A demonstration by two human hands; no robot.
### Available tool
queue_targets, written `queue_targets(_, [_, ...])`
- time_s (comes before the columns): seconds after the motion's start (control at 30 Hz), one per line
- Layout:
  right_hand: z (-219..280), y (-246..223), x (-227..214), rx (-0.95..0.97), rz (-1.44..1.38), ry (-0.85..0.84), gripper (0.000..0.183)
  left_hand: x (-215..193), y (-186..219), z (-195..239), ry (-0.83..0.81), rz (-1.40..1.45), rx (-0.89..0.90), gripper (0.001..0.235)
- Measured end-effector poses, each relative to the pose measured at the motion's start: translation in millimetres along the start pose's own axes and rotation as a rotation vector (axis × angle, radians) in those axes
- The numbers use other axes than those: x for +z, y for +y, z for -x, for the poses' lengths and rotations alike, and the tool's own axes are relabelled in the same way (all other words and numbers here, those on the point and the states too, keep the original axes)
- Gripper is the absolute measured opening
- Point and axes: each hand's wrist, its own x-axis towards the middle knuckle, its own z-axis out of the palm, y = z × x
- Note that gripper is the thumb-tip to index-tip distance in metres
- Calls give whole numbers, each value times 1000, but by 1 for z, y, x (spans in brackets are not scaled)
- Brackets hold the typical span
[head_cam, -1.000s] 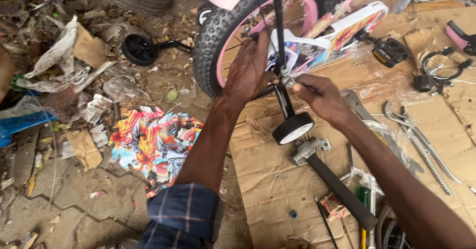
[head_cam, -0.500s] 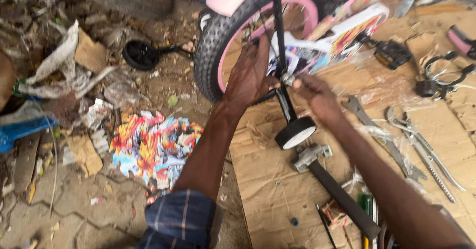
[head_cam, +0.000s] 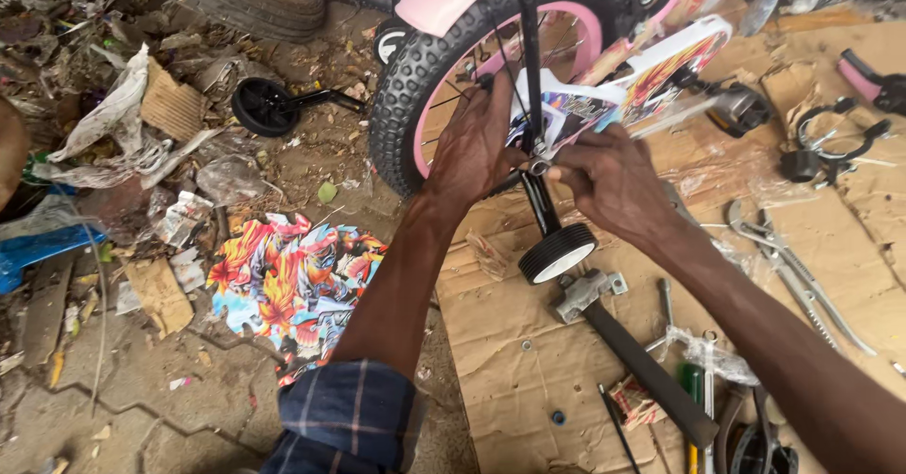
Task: The person attaches a training wheel to the rear axle of a pink children's bicycle. They position the wheel, insert a bolt, and use a hammer and wrench to secure the assembly.
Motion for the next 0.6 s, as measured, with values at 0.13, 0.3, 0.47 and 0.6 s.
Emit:
queue_targets(0.13, [-8,-14,-13,-110,274,35,17,1,-5,4,69,-17,66,94])
queue_targets(0.3, [-15,-11,-27,-317,611,-36,19,9,-12,0,70,-30,74,96])
queue_targets(0.47, [-31,-8,-25,-470,716,-48,18,12,-22,-2,121,-30,124,101])
queue_targets(0.6, [-36,10,-19,-465,598,-56,14,14,-28,-1,76,4,70,111])
